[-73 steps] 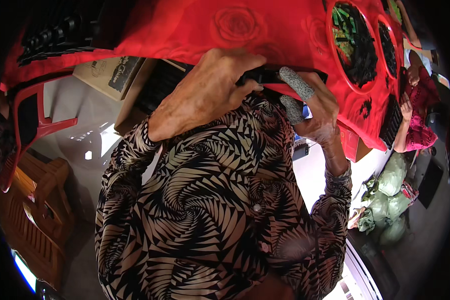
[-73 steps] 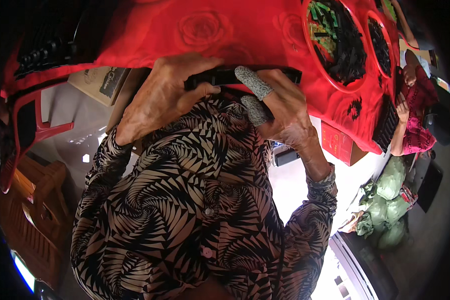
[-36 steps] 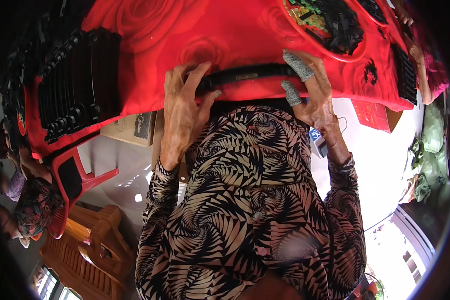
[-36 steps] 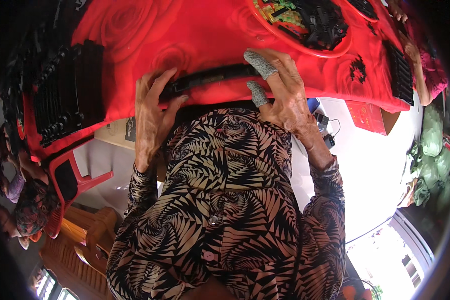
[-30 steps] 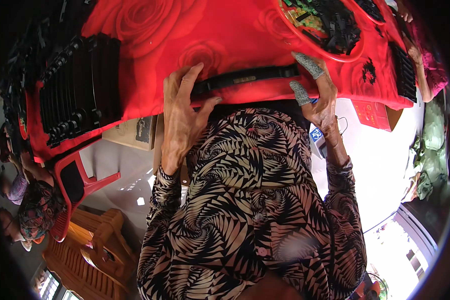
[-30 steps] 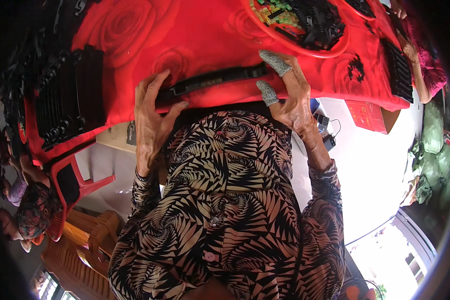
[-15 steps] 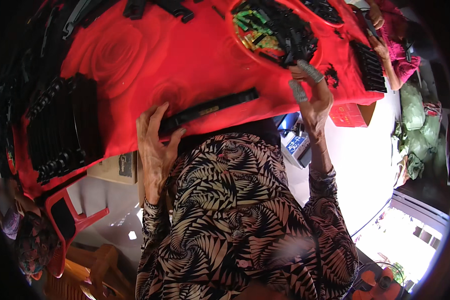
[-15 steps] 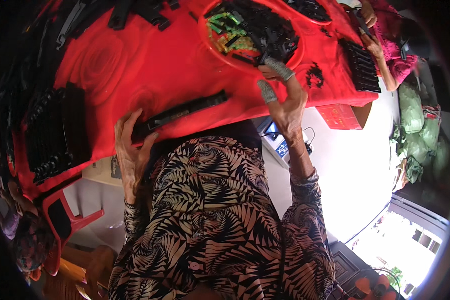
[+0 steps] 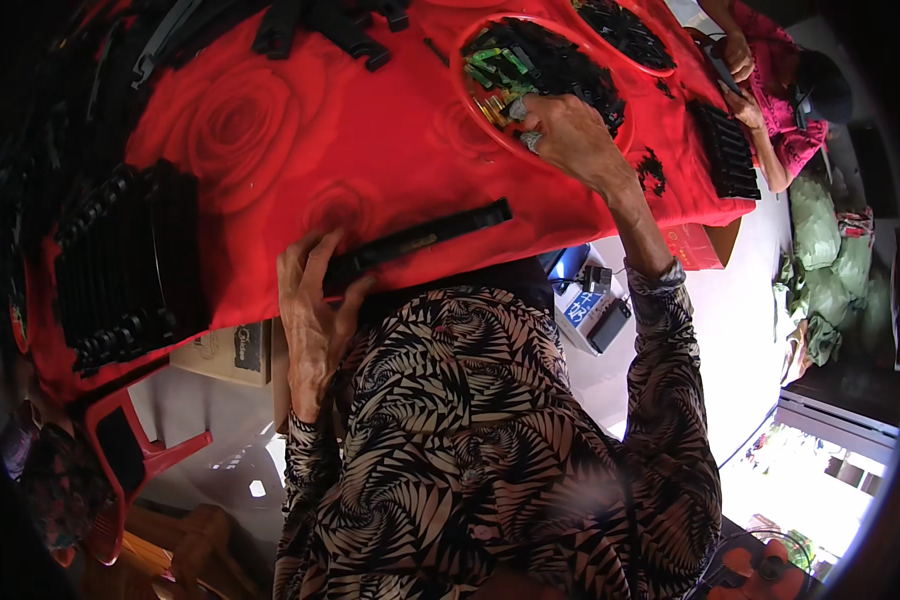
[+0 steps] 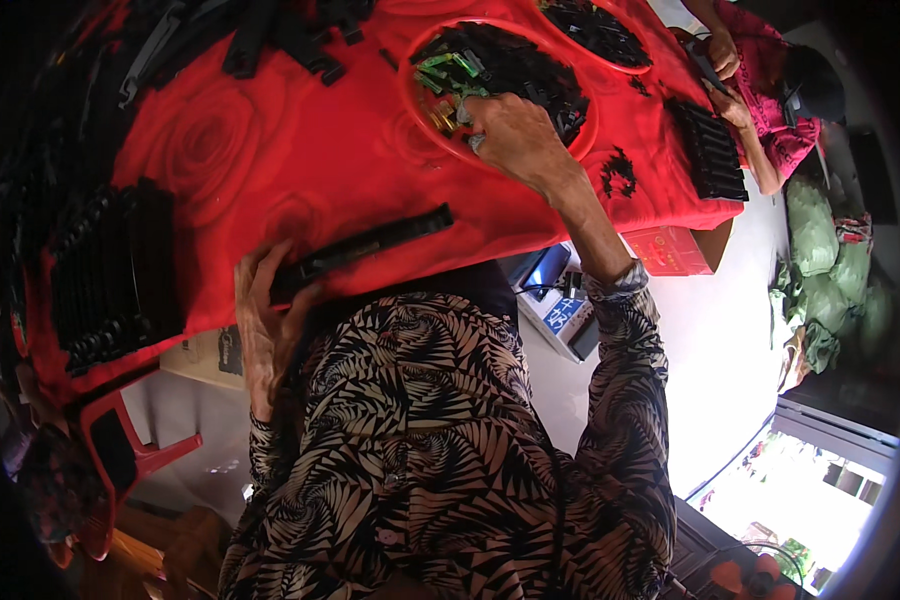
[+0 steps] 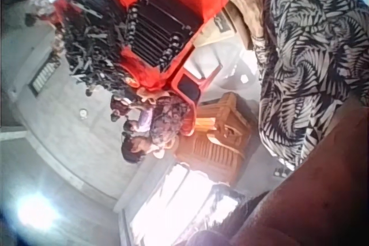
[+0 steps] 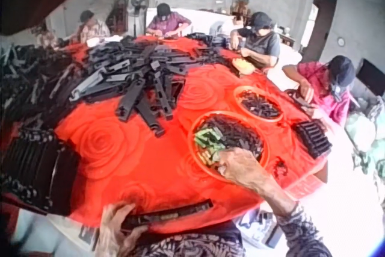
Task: The recorder is assembling small plastic components, wiping them with a cloth and inserting internal parts, while seated at a table with several other workers.
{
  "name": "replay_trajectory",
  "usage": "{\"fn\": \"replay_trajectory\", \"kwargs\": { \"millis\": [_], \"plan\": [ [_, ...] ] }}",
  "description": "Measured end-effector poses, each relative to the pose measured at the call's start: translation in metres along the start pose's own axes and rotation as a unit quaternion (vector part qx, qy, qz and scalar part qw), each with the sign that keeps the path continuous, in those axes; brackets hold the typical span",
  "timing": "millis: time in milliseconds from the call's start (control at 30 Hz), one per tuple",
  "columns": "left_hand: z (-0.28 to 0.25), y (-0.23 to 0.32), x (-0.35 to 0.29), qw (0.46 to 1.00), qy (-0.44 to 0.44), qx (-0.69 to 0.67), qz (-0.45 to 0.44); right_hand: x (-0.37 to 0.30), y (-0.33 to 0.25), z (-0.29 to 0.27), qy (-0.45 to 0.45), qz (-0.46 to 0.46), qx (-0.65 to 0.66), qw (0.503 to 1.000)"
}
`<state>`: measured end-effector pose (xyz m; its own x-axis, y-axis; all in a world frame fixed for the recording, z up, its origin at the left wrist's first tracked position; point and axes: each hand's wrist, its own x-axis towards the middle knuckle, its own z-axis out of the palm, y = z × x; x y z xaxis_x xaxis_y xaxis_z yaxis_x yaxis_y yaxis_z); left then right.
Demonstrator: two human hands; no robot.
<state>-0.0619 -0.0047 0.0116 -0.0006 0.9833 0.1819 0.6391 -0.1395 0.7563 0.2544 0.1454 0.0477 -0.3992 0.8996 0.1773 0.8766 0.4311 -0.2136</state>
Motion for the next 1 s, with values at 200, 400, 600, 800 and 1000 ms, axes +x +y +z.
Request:
{"fn": "replay_trajectory", "kwargs": {
  "millis": [200, 400, 600, 800, 1000],
  "plan": [
    [-0.010, 0.006, -0.004, 1.000, 0.005, 0.010, 0.000, 0.001, 0.004, 0.002, -0.011, 0.016, 0.070, 0.997],
    [-0.025, -0.010, -0.006, 0.993, 0.038, -0.109, 0.024, -0.024, -0.007, -0.022, 0.127, 0.121, 0.385, 0.906],
    [-0.023, 0.026, -0.004, 0.942, 0.039, -0.333, -0.025, -0.051, -0.059, -0.019, 0.108, 0.103, 0.594, 0.791],
    [0.026, 0.054, 0.016, 0.877, -0.070, -0.476, -0.015, -0.060, -0.118, -0.012, 0.126, 0.040, 0.603, 0.787],
    [0.030, 0.056, 0.010, 0.844, -0.041, -0.535, 0.011, -0.068, -0.133, -0.002, 0.174, -0.064, 0.476, 0.860]
  ]
}}
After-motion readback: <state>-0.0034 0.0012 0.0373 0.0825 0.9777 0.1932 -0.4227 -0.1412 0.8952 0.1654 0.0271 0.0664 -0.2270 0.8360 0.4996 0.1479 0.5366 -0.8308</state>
